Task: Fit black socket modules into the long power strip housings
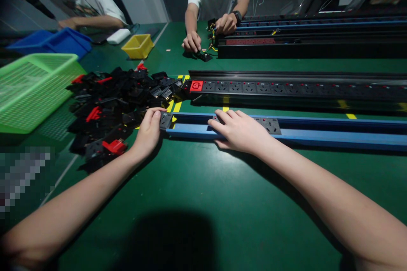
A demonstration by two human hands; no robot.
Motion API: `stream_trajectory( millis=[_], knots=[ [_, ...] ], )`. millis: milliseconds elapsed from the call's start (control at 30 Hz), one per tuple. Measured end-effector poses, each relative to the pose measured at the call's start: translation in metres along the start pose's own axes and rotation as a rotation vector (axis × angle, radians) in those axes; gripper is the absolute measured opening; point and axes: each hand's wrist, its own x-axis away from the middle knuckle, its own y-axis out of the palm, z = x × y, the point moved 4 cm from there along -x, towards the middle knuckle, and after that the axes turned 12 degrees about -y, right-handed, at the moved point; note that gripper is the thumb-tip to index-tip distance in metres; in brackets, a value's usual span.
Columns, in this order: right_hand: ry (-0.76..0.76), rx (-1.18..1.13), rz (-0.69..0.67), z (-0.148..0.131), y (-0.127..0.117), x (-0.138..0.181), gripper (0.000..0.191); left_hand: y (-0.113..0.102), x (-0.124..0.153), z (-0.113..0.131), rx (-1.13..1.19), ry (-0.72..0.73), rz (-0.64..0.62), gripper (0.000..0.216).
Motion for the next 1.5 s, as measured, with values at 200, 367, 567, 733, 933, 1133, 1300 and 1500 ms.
stream_trajectory(
  millis=[200,367,567,733,933,1133,1300,1500],
  knots=[
    [0.003,-0.021,-0.007,0.000,0.000,0.000,0.047,-0.002,0.005,0.003,-0.052,0.026,0.042,0.044],
    [0.003,-0.007,-0.018,0.000,0.001,0.000,0.048,-0.001,0.005,0.003,-0.103,0.066,0.035,0.042],
    [-0.005,0.005,0.010,0.000,0.001,0.000,0.047,0.005,0.005,0.004,-0.211,0.140,-0.065,0.054],
    [-0.002,0.001,-0.006,0.000,0.000,-0.001,0.048,0.006,0.004,0.005,-0.306,0.134,-0.099,0.062],
    [0.035,-0.127,0.043,0.003,-0.002,0.000,0.090,0.010,0.007,0.008,-0.377,0.184,-0.146,0.071],
    [0.088,-0.281,0.005,0.017,-0.008,-0.002,0.078,0.012,0.006,0.007,-0.434,0.274,-0.165,0.065],
    [0.123,-0.289,-0.093,0.024,-0.013,-0.022,0.061,0.012,0.004,0.004,-0.429,0.217,-0.146,0.064],
    [0.124,-0.359,-0.010,0.021,-0.001,-0.027,0.070,0.013,0.007,0.009,-0.196,0.151,-0.230,0.062]
  ],
)
